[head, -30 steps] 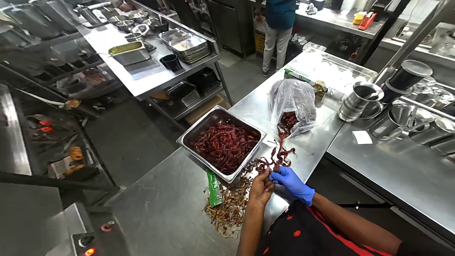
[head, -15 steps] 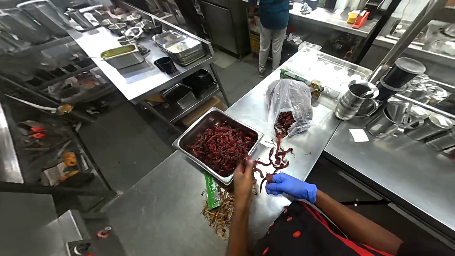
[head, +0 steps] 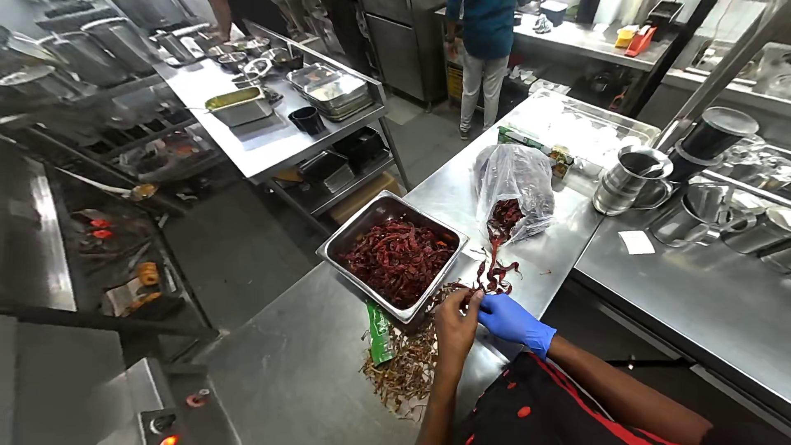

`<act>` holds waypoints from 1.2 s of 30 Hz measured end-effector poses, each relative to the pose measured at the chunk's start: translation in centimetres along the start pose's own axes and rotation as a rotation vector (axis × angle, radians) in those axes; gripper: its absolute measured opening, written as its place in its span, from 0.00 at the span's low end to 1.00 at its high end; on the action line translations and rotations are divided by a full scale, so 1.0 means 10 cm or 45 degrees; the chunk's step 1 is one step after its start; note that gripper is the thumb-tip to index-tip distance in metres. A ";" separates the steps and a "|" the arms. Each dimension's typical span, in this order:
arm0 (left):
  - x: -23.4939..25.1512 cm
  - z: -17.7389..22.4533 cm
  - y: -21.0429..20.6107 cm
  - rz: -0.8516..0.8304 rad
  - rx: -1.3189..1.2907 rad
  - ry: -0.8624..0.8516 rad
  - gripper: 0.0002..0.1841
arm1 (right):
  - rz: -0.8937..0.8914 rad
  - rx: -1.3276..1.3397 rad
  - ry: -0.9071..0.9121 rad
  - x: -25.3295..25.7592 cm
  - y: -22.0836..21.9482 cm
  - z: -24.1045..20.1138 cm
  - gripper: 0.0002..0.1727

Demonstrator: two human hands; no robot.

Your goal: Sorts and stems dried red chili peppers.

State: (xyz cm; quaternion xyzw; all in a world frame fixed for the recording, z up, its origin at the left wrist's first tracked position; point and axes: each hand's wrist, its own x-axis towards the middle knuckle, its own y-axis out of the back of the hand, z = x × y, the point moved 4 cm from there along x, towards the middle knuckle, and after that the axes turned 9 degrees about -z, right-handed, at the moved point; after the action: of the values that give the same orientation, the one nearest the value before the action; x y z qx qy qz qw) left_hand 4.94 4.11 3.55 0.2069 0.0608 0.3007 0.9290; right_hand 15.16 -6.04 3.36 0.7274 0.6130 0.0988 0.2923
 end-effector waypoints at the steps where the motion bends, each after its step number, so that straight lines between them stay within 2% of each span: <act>1: -0.02 0.00 -0.02 0.060 -0.166 -0.071 0.10 | -0.062 0.048 -0.032 0.01 -0.06 0.08 0.16; 3: -0.03 0.03 0.05 0.063 -0.453 -0.154 0.12 | -0.200 0.209 -0.085 -0.02 -0.18 0.30 0.19; 4: -0.02 0.03 0.10 0.024 -0.466 -0.151 0.13 | -0.243 0.359 -0.107 -0.05 -0.22 0.39 0.19; 6: 0.00 0.00 0.19 -0.094 -0.234 -0.115 0.12 | -0.252 0.819 -0.120 -0.10 -0.15 0.41 0.16; 8: 0.00 -0.01 0.20 -0.211 0.179 -0.145 0.11 | -0.216 1.120 -0.101 -0.10 0.02 0.27 0.15; 11: 0.01 0.06 0.11 -0.330 0.712 -0.267 0.15 | -0.194 1.047 0.000 -0.04 0.22 0.10 0.24; 14: -0.01 0.16 0.03 -0.300 0.898 -0.357 0.16 | -0.072 0.703 0.013 -0.08 0.23 0.12 0.28; 16: -0.02 0.16 0.02 -0.230 0.734 -0.453 0.17 | 0.045 0.769 0.069 -0.10 0.20 0.05 0.25; 18: -0.02 0.14 0.02 -0.142 0.335 -0.540 0.15 | 0.091 1.110 0.106 -0.06 0.14 -0.04 0.21; 21: -0.06 0.05 -0.10 -0.035 -0.221 -0.469 0.15 | 0.020 1.673 0.160 -0.02 0.00 -0.12 0.20; 24: 0.00 0.03 -0.04 -0.069 -0.380 -0.310 0.16 | 0.016 1.862 0.120 0.00 -0.06 -0.09 0.23; 27: 0.03 0.09 0.33 -0.060 -0.411 -0.166 0.17 | 0.102 1.794 0.092 -0.02 -0.14 0.12 0.23; 29: 0.07 0.17 0.77 0.067 -0.185 -0.138 0.17 | 0.191 1.690 0.005 -0.01 -0.13 0.37 0.22; 31: 0.17 0.27 1.17 0.205 0.232 -0.132 0.17 | 0.253 1.646 -0.141 -0.01 -0.08 0.49 0.22; 32: 0.25 0.29 1.32 0.200 0.427 -0.125 0.18 | 0.253 1.619 -0.192 -0.02 -0.07 0.52 0.20; 34: 0.44 0.24 1.48 0.109 0.688 -0.090 0.26 | 0.222 1.557 -0.253 -0.06 -0.08 0.59 0.18; 36: 0.51 0.12 1.43 0.091 0.846 -0.060 0.35 | 0.182 1.517 -0.251 -0.08 -0.11 0.65 0.18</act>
State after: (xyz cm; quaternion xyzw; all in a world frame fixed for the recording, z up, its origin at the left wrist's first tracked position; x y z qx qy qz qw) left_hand 1.74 17.20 10.73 0.5074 0.1267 0.2919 0.8008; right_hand 17.34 -8.72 -2.32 0.8109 0.4826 -0.3097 -0.1170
